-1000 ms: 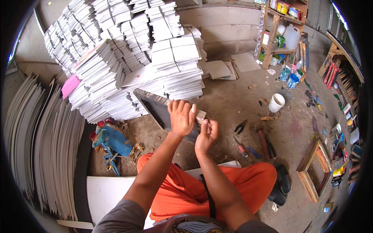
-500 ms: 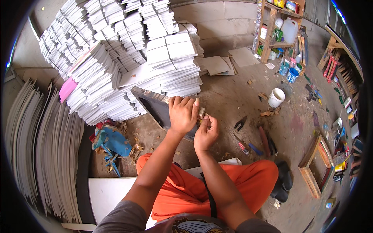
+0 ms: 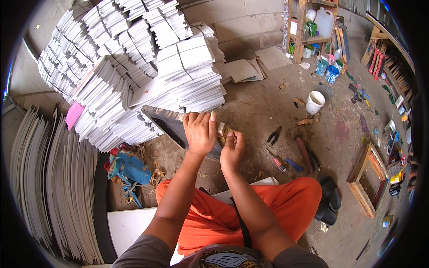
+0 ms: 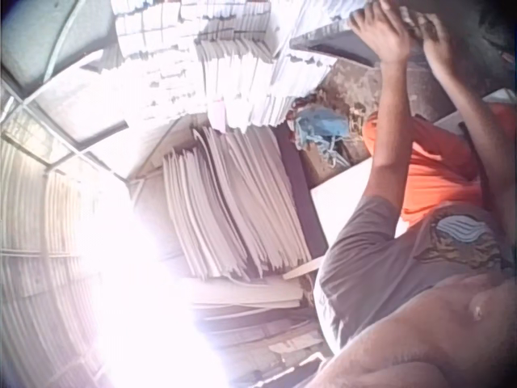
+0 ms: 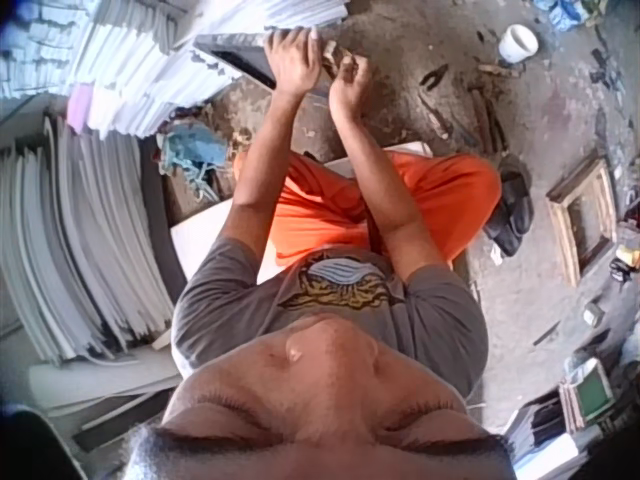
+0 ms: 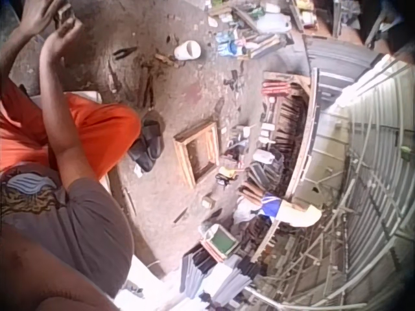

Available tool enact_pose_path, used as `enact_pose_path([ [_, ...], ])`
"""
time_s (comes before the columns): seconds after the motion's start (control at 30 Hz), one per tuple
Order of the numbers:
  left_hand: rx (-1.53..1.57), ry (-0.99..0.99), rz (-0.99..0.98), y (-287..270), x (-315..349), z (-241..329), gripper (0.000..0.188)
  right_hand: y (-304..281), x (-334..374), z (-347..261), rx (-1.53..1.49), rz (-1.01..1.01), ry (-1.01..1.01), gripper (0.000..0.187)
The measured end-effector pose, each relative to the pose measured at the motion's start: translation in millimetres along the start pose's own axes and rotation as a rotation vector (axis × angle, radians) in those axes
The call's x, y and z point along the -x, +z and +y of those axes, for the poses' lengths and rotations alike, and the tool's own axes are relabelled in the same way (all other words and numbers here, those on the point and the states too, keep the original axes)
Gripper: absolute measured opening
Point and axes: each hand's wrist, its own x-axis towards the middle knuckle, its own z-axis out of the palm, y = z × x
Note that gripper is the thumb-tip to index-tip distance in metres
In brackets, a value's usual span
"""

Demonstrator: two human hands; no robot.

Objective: The person sits on the floor and uses a hammer and a small wooden block to tap and adjust a wooden frame. They then use pliers to pull out a small piece of wood from the frame and place it on the floor. Finally, they pick up a stack of white rectangular boards and place them on the frame.

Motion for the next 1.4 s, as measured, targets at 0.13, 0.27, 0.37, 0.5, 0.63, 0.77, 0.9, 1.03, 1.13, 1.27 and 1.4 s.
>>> enact_pose_path([
  [0.13,-0.014,-0.008,-0.009,-0.5,0.8,-1.2,0.027,-0.9,9.9,2.1,-0.205,0.004,-0.065,0.020],
  [0.27,-0.028,-0.015,-0.022,-1.4,0.1,-1.1,0.028,15.3,15.0,-0.4,-0.254,0.079,-0.061,0.018],
  [0.37,-0.033,-0.020,-0.035,0.1,0.7,-2.4,0.027,24.6,11.8,7.2,-0.268,0.137,-0.065,0.014],
  [0.5,0.000,-0.011,-0.020,2.1,-1.0,-1.3,0.027,24.0,3.2,21.3,-0.260,0.144,-0.061,0.013],
  [0.63,-0.004,0.022,0.023,3.0,1.7,-2.6,0.027,15.1,-0.9,19.3,-0.135,0.105,-0.067,0.014],
  [0.77,0.007,0.036,0.041,3.0,1.7,3.8,0.028,2.0,-3.1,8.5,-0.236,0.052,0.095,0.015],
  [0.9,0.007,0.012,0.053,4.0,3.6,-0.1,0.028,-4.1,-1.5,0.9,-0.400,-0.017,0.176,0.018],
  [1.03,0.016,0.014,0.069,0.1,5.9,-3.8,0.027,-2.3,14.7,-1.6,-0.428,-0.012,0.075,0.023],
  [1.13,0.034,-0.001,0.058,-1.5,6.3,-2.2,0.027,6.8,21.4,-1.9,-0.417,0.056,0.018,0.021],
  [1.27,0.026,-0.006,0.057,-0.2,7.5,-2.0,0.028,14.8,19.1,21.9,-0.431,0.119,-0.056,0.015],
  [1.4,0.003,-0.016,0.077,1.6,8.6,-3.1,0.029,8.3,12.6,30.5,-0.257,0.086,-0.116,0.012],
])
